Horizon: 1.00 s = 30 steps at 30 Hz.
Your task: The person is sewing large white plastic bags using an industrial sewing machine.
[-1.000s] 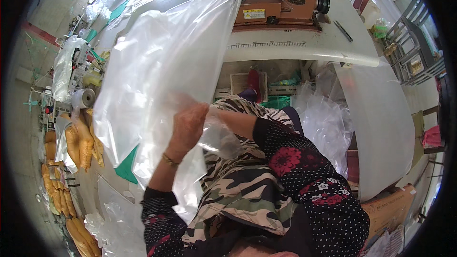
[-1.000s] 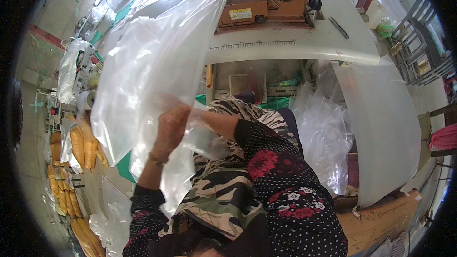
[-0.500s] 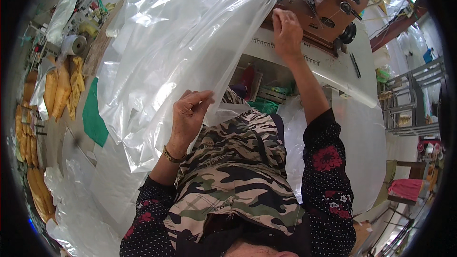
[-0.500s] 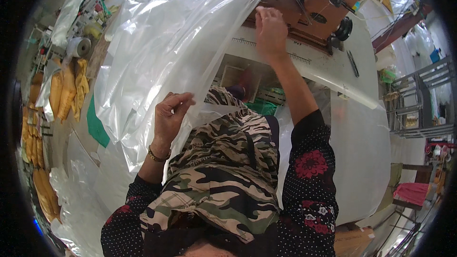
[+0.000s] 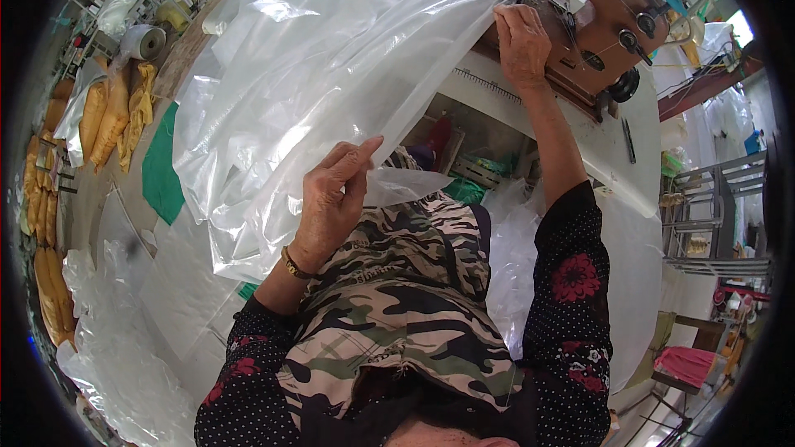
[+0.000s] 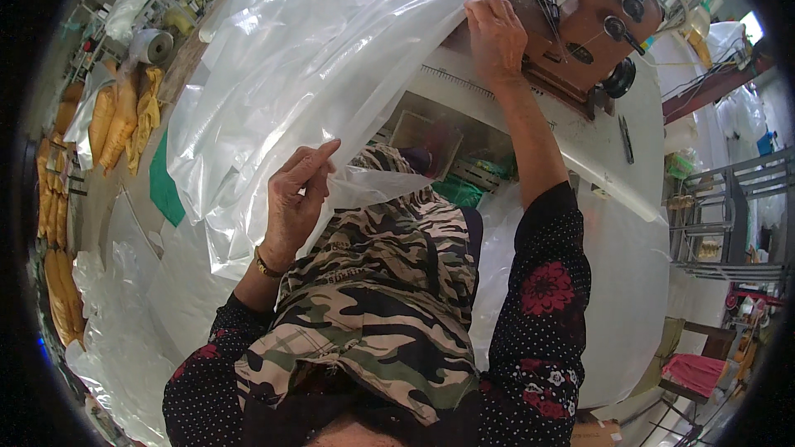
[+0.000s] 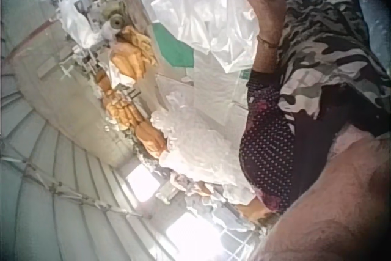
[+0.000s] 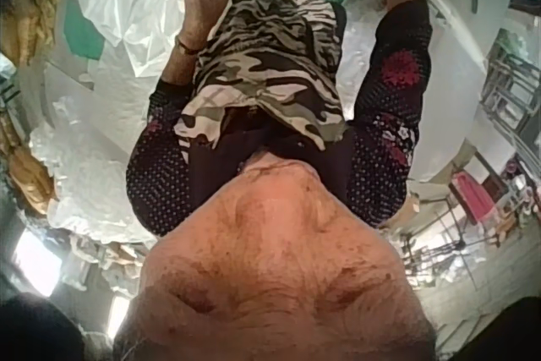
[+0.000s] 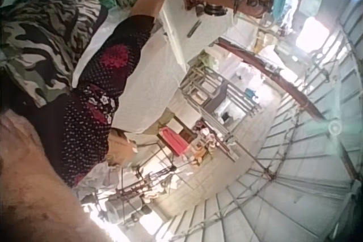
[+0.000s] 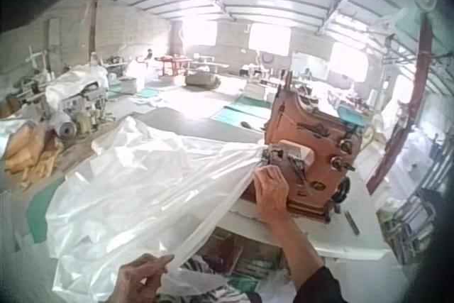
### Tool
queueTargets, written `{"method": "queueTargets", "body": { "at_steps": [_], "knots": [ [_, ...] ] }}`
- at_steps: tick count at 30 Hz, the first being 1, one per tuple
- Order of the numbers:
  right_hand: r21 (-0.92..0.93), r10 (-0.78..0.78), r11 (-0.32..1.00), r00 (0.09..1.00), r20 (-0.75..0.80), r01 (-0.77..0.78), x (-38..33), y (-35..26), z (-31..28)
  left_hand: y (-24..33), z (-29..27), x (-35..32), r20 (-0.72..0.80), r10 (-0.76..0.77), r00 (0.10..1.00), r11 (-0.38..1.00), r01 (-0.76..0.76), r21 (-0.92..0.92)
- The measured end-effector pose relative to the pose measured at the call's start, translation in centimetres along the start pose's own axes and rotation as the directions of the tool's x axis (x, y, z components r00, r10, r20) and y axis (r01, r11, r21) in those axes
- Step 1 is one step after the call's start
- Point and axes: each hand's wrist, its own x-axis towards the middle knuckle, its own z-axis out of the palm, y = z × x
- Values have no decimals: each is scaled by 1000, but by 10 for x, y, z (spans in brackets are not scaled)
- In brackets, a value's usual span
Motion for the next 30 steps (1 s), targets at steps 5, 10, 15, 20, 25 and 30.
{"method": "queueTargets", "body": {
  "at_steps": [5,10,15,20,25,30],
  "knots": [
    [-119,-38,992,998,55,44,-1,0,-3,4,7,1,-81,51,995,988,-38,147],
    [64,-166,985,981,102,160,-2,10,-6,-6,13,10,-177,103,979,960,-51,274],
    [87,-249,968,937,244,234,5,4,-19,-5,8,19,-164,119,979,952,-65,300],
    [70,-294,955,899,324,287,16,9,-27,-9,12,25,-188,169,967,969,-128,210],
    [113,-343,937,811,474,330,31,19,-34,-12,7,33,-156,237,959,953,-198,228],
    [157,-359,933,795,490,325,38,17,-31,-7,-1,30,-143,178,974,956,-137,261]
  ]
}}
